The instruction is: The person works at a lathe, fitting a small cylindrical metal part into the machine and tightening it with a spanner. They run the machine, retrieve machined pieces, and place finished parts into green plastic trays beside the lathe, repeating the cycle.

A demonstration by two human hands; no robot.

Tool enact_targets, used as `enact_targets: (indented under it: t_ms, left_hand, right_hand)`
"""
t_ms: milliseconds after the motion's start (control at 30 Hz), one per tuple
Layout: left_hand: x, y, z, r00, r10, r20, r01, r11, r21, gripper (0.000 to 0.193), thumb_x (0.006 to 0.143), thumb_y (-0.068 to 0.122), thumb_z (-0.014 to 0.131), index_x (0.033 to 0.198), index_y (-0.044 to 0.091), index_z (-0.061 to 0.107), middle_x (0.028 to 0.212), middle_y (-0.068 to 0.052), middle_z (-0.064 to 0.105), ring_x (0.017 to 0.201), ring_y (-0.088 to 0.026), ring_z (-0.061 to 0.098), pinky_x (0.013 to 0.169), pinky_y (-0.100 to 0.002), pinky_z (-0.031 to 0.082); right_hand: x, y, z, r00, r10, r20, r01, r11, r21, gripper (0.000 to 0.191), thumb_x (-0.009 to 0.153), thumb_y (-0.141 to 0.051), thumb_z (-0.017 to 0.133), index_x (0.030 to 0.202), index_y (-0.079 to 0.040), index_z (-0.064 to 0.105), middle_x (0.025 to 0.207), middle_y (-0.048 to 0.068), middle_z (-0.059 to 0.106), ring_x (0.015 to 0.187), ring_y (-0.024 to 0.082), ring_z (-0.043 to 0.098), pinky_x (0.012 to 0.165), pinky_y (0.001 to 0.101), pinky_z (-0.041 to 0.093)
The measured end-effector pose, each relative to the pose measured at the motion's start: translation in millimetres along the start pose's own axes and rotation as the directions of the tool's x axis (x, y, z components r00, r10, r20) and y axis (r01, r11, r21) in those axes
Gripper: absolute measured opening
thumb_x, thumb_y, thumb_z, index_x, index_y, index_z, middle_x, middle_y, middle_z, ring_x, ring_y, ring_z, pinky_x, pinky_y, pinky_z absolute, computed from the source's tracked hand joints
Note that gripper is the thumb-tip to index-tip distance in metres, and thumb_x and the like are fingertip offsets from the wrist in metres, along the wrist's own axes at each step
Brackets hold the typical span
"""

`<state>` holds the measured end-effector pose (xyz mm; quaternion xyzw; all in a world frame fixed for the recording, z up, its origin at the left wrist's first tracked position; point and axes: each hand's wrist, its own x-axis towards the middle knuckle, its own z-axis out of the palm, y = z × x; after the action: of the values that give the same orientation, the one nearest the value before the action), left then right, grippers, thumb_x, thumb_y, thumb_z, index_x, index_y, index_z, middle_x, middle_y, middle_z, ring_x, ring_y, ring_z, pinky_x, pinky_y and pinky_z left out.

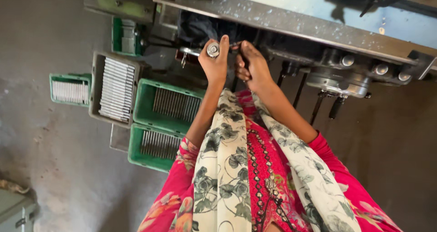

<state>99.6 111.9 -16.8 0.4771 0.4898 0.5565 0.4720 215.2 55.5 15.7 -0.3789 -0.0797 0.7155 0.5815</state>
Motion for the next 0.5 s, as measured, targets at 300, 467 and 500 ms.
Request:
enact_targets:
  t_ms: [300, 467, 500]
  left_hand:
    - [-7, 55, -36, 0.754, 0.601, 0.266, -0.649, 0.619, 0.442, 0.038, 0.082, 0.013, 0.085, 0.066, 0.009, 0.051, 0.064, -0.006, 0.051, 0.062, -0.026, 0.052, 0.064, -0.04, 0.04]
    - [-5, 77, -46, 0.52, 0.738, 0.43, -0.853, 0.418, 0.313, 0.042, 0.076, 0.011, 0.082, 0.06, 0.012, 0.044, 0.061, -0.006, 0.045, 0.059, -0.027, 0.05, 0.061, -0.041, 0.037]
    - [-3, 78, -44, 0.524, 0.737, 0.426, -0.85, 0.416, 0.324, 0.041, 0.076, 0.011, 0.082, 0.06, 0.012, 0.044, 0.061, -0.006, 0.045, 0.059, -0.027, 0.05, 0.061, -0.041, 0.036]
  right_hand:
    - [-7, -18, -22, 0.947, 0.32, 0.04, -0.303, 0.925, -0.23, 0.03, 0.112, -0.032, 0.049, 0.098, -0.008, 0.06, 0.059, -0.003, 0.046, 0.037, 0.005, 0.026, 0.034, 0.0244, 0.019]
    - [-18, -45, -8, 0.896, 0.42, 0.145, -0.318, 0.834, -0.452, 0.035, 0.109, -0.036, 0.053, 0.085, -0.011, 0.058, 0.055, -0.007, 0.037, 0.038, 0.005, 0.023, 0.035, 0.0248, 0.017]
    - [-18, -39, -2, 0.908, 0.411, 0.082, -0.329, 0.821, -0.467, 0.034, 0.106, -0.038, 0.054, 0.085, -0.012, 0.059, 0.054, -0.008, 0.035, 0.038, 0.005, 0.022, 0.035, 0.025, 0.016]
